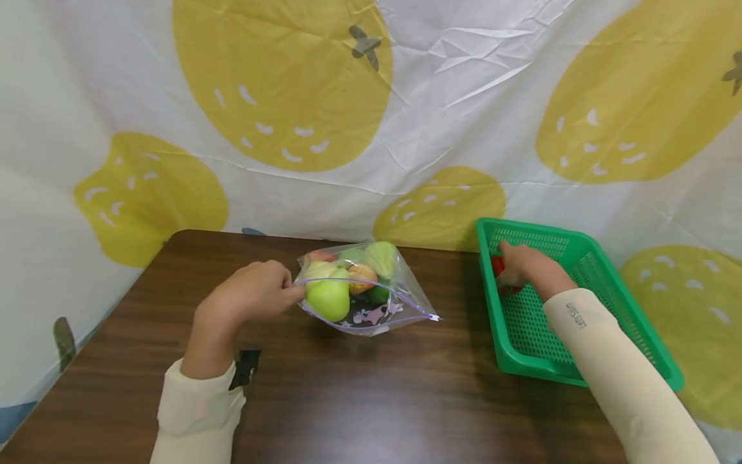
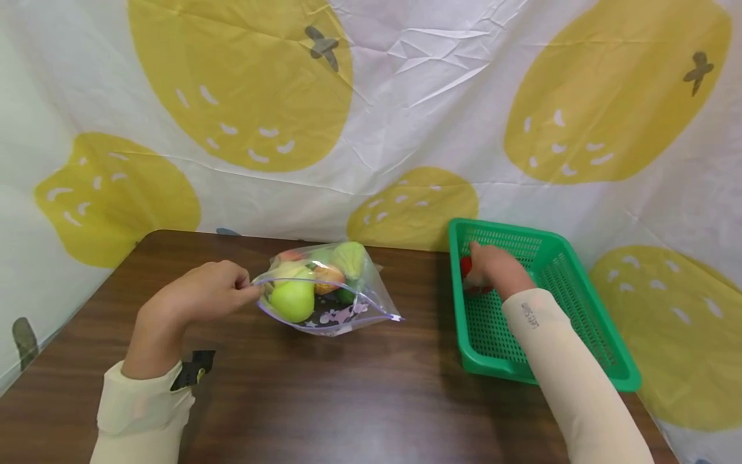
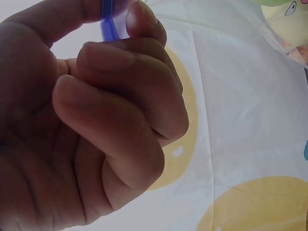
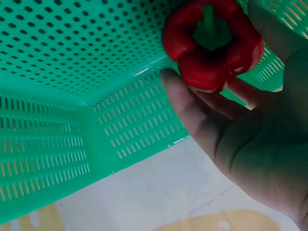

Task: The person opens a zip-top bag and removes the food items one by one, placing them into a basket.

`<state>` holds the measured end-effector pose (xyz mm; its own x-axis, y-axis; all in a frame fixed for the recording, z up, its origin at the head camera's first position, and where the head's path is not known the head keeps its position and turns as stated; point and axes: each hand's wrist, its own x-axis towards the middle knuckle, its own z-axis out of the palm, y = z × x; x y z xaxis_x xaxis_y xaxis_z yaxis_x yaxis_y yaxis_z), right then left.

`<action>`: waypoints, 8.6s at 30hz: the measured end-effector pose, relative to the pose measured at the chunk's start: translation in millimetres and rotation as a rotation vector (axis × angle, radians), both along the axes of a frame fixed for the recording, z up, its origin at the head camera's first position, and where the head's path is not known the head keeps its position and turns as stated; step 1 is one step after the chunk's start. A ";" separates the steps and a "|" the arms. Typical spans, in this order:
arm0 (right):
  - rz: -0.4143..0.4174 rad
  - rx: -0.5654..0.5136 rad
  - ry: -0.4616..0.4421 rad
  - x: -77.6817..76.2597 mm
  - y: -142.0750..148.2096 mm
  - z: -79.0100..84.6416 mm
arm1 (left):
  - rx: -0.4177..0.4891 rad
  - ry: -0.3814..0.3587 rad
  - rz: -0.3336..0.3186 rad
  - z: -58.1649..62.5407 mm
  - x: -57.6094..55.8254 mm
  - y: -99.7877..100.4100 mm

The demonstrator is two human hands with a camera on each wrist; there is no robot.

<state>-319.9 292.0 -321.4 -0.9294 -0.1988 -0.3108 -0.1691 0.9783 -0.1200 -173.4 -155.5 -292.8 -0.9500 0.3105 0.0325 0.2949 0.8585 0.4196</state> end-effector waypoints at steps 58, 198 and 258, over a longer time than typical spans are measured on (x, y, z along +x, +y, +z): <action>0.729 -0.546 0.561 153.3 -195.4 44.9 | 0.007 0.050 0.025 1.6 1.5 -0.7; 0.295 0.151 0.032 113.5 -15.6 44.9 | 0.014 0.005 0.002 5.0 4.4 -8.3; 0.506 -0.067 0.472 102.2 -245.7 -60.1 | 0.015 -0.050 -0.019 0.1 4.9 -10.2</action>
